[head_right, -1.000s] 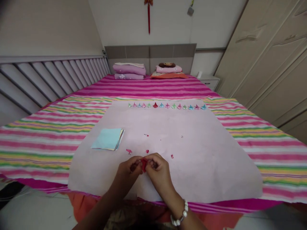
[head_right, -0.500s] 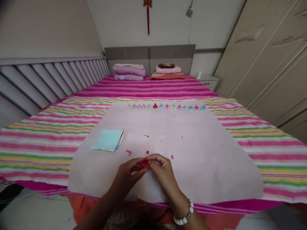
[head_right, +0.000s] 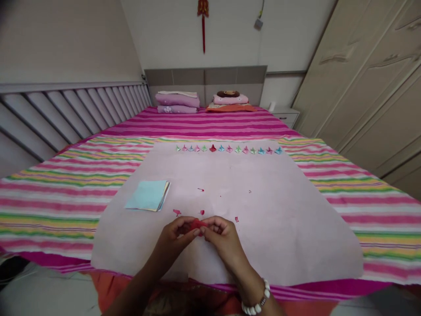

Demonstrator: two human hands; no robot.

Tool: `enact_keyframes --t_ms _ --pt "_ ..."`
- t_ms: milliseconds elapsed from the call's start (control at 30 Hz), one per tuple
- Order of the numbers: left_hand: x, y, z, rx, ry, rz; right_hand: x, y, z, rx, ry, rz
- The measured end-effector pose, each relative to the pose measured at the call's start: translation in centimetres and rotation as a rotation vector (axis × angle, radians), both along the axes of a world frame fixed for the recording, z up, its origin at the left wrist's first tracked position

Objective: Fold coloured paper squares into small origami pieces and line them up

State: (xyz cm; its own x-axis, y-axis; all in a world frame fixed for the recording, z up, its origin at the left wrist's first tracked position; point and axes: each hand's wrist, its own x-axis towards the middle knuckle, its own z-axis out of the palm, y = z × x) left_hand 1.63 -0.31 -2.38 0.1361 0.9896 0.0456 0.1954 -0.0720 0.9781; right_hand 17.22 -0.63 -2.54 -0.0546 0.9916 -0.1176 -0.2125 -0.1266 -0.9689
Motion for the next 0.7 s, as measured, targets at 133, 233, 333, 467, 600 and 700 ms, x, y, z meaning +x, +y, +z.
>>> enact_keyframes --t_ms 133,233,333,467,600,700 --pt "0.4 0.2 0.1 -0.081 -0.148 0.01 -0.4 -0.1 -0.3 -0.011 0.008 0.023" --pt "0.6 0.2 0.6 -0.089 -0.208 0.049 -0.6 -0.2 -0.8 -0.001 0.027 0.044" --pt "0.5 0.1 1.1 -0.161 -0.266 0.016 -0.8 -0.2 -1.0 0.005 0.007 0.109" --pt "0.2 -0.1 0.9 -0.238 -0.364 -0.08 -1.4 -0.4 -1.0 0.03 -0.039 0.18" --pt "0.0 0.1 0.1 -0.27 -0.477 -0.117 -2.0 -0.7 -1.1 0.013 -0.04 0.153" --pt "-0.1 0.3 -0.1 -0.276 -0.474 -0.116 -2.2 -0.7 -1.4 -0.011 -0.014 0.165"
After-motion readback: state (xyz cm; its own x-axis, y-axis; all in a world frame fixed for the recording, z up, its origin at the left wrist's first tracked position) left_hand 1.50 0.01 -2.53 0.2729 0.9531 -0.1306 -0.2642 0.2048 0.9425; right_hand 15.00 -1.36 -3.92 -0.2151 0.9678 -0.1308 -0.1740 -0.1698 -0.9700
